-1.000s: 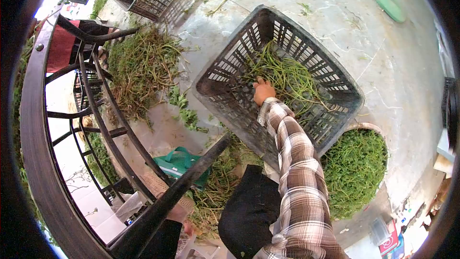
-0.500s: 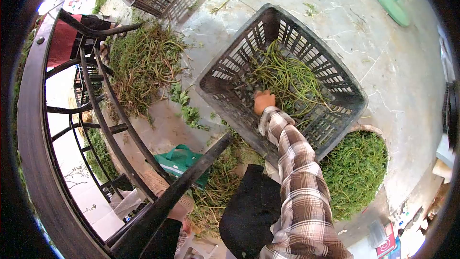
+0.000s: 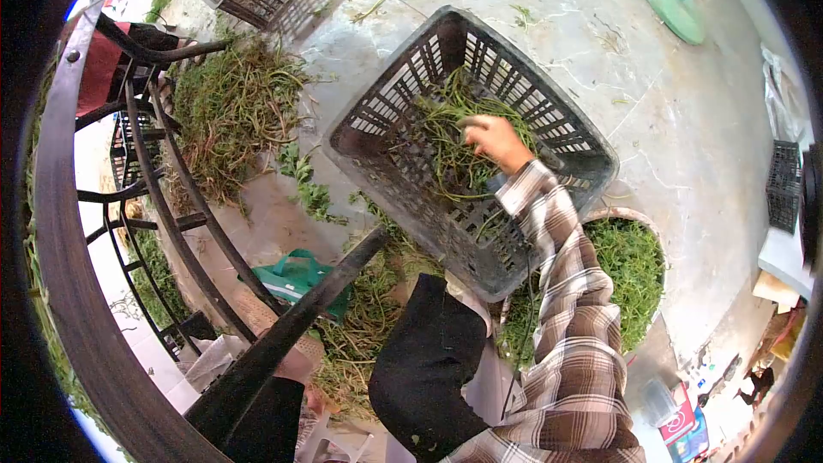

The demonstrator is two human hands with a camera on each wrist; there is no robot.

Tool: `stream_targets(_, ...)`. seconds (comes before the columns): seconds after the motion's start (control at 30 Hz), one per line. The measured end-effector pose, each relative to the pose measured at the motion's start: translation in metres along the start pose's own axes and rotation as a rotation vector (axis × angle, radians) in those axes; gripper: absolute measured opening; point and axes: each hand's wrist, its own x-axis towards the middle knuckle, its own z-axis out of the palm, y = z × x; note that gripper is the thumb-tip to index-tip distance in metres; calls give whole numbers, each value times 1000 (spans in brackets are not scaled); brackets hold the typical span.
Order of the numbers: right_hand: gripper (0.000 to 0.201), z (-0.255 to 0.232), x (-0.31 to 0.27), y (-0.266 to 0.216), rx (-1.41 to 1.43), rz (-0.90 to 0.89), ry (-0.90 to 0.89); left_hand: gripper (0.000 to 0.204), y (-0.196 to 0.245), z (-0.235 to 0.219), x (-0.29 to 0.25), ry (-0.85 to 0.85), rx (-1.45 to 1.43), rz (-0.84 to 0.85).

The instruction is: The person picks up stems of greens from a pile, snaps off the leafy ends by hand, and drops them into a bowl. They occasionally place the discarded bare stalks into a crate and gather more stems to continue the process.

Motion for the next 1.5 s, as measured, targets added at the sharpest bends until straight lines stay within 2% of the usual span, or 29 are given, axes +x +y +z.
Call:
stream_targets(0.07,32,-19,6,17,8,-94,138,74,2,1,-1,-4,-11,1)
stream_targets(0.1,32,-23,8,26,-43,-65,153,74,3,1,-1,-6,-14,2)
stream_targets(0.17,32,-15,10,49,-129,-20,106,74,3,2,0,-11,-14,4)
stream_targets(0.3,44,32,15,95,-581,29,-2,75,4,6,3,-23,-7,14)
stream_targets(0.37,52,57,17,119,-540,46,-22,75,4,9,7,-33,3,22)
stream_targets(0.4,60,65,26,134,-601,117,-117,75,3,10,8,-37,7,25)
stream_targets(0.43,63,72,25,116,-597,354,-209,75,4,12,9,-41,9,27)
stream_targets(0.5,62,84,25,105,-581,492,-214,76,5,13,11,-49,17,31)
stream_targets(0.53,62,90,29,109,-579,491,-217,76,5,14,12,-52,20,31)
stream_targets(0.6,60,99,34,111,-600,535,-89,76,5,15,13,-55,21,29)
stream_targets(0.7,59,99,29,117,-573,443,-71,76,7,15,12,-66,17,16)
stream_targets(0.8,56,89,15,119,-490,286,-217,77,9,16,12,-62,6,7)
stream_targets(0.83,52,89,12,121,-578,171,-224,77,10,17,12,-63,-1,5)
stream_targets(0.9,41,73,-3,98,-197,273,-309,77,12,18,11,-69,-16,5)
stream_targets(0.97,33,59,-18,84,15,240,-215,77,15,19,11,-73,-29,3)
stream_targets(1.0,29,48,-15,95,-130,117,-164,77,15,19,11,-73,-34,2)
stream_targets(1.03,30,39,-13,101,-172,128,-79,78,16,20,11,-74,-38,1)
stream_targets(1.1,31,15,-16,105,-501,20,60,78,18,20,11,-77,-45,-4)
stream_targets(1.2,34,2,-21,95,-728,266,72,78,20,22,11,-82,-50,-8)
stream_targets(1.23,34,3,-21,98,-728,268,72,78,21,23,12,-85,-52,-9)
stream_targets(1.3,38,12,-23,102,-893,467,-89,79,22,24,13,-90,-53,-10)
stream_targets(1.33,44,17,-25,104,-860,526,-119,79,22,24,14,-92,-52,-11)
stream_targets(1.5,51,39,-28,112,-961,556,-208,79,23,29,19,-113,-46,3)
